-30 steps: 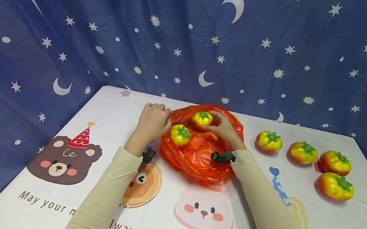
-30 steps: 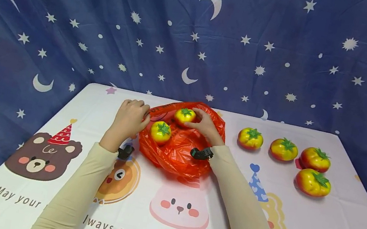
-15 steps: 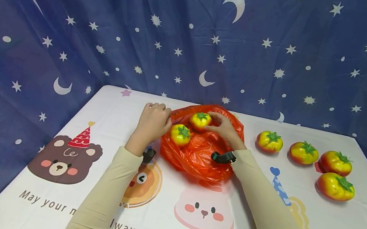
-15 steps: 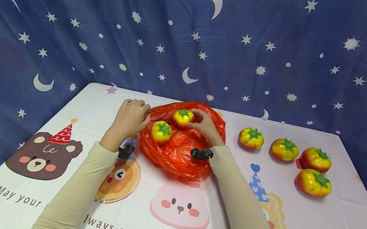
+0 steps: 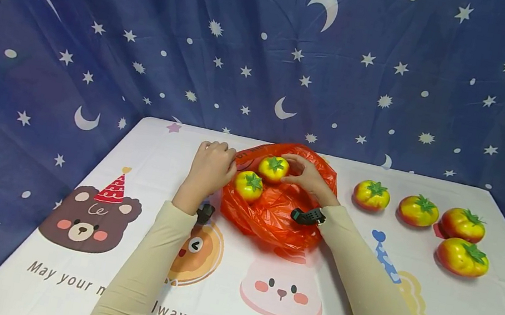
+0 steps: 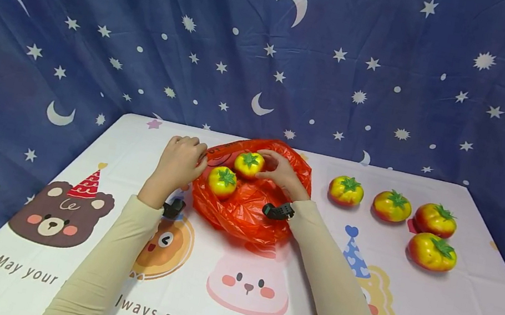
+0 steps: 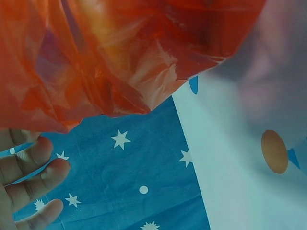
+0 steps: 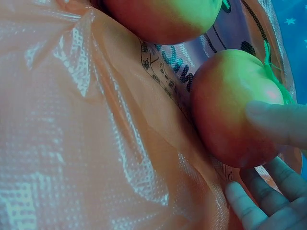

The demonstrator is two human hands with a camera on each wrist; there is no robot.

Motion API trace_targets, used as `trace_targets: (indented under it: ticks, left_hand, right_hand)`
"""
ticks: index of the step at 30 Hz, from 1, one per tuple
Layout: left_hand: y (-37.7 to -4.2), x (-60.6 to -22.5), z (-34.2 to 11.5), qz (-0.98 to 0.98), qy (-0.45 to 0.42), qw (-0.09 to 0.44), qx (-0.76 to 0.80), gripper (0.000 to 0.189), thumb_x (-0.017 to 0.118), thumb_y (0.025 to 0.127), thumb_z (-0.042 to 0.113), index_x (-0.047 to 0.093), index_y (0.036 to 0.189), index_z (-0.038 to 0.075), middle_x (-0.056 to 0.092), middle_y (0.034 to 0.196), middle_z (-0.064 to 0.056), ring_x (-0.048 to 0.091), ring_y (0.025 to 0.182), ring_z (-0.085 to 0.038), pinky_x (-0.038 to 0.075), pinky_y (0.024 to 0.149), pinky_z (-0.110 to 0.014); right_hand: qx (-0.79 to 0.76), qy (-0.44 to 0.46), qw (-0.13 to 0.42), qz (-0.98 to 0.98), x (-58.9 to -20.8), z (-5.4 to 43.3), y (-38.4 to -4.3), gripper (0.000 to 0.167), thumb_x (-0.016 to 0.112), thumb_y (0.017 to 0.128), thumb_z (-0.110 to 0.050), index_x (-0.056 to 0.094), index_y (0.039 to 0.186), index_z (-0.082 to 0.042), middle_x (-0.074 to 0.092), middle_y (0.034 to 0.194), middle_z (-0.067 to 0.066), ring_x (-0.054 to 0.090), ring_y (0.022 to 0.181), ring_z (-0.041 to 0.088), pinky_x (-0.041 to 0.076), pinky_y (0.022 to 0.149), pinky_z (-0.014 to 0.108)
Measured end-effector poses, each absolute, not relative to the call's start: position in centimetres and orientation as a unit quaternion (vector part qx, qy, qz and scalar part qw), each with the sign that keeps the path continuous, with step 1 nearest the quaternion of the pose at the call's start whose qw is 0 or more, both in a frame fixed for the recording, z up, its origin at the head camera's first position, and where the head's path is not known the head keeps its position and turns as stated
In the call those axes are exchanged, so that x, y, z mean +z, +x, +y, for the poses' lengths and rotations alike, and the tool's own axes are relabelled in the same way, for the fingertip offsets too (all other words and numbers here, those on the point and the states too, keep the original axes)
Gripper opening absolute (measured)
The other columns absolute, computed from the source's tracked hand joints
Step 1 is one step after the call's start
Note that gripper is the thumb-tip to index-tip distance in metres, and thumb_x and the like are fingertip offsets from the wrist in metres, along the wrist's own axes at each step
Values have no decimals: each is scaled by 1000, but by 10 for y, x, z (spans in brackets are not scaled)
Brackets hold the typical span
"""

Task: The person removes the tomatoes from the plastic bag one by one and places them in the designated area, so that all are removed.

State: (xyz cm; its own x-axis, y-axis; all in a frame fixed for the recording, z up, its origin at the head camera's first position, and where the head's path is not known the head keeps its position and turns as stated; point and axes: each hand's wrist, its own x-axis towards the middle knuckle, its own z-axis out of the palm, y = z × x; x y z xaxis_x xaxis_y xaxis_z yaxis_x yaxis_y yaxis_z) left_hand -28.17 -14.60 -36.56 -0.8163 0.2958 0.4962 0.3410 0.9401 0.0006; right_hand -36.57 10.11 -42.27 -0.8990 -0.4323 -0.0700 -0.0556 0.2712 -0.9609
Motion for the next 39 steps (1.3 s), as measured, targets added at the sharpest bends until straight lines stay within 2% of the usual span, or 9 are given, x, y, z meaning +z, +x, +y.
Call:
trace_targets:
  ticks: [8, 16, 31, 39]
  left_hand:
    - [-282, -365, -145, -953, -167, 250, -44, 16, 57, 85, 15, 67, 83, 3, 64, 78, -12, 62, 77, -29, 46, 82, -45]
    - [-282, -365, -146, -953, -166, 250, -42, 16, 56, 85, 15, 67, 83, 3, 64, 78, -12, 62, 76, -30, 46, 82, -45]
    - [-283, -365, -146, -953, -164, 250, -40, 16, 57, 85, 15, 67, 84, 3, 64, 78, -12, 62, 76, -30, 46, 82, -45]
    - [-283, -366, -146, -953, -163, 250, -40, 16, 57, 85, 15, 67, 84, 3, 65, 78, -12, 62, 76, -29, 46, 82, -45]
  right_hand:
    - [-574, -182, 166, 781, -424, 100, -365, 60, 67, 82, -2, 43, 137, -7, 44, 142, 17, 41, 132, 33, 36, 107, 46]
    - [-589, -171, 175, 771, -424, 99, -365, 57, 65, 84, -2, 42, 137, -5, 43, 141, 20, 38, 135, 35, 35, 108, 46]
    - [-589, -141, 206, 769, -423, 98, -363, 65, 66, 84, -6, 36, 142, -6, 41, 144, 18, 38, 135, 32, 32, 111, 43]
    - [-589, -164, 191, 768, -425, 98, -362, 62, 67, 83, -3, 40, 139, -4, 43, 142, 19, 39, 134, 34, 32, 111, 45]
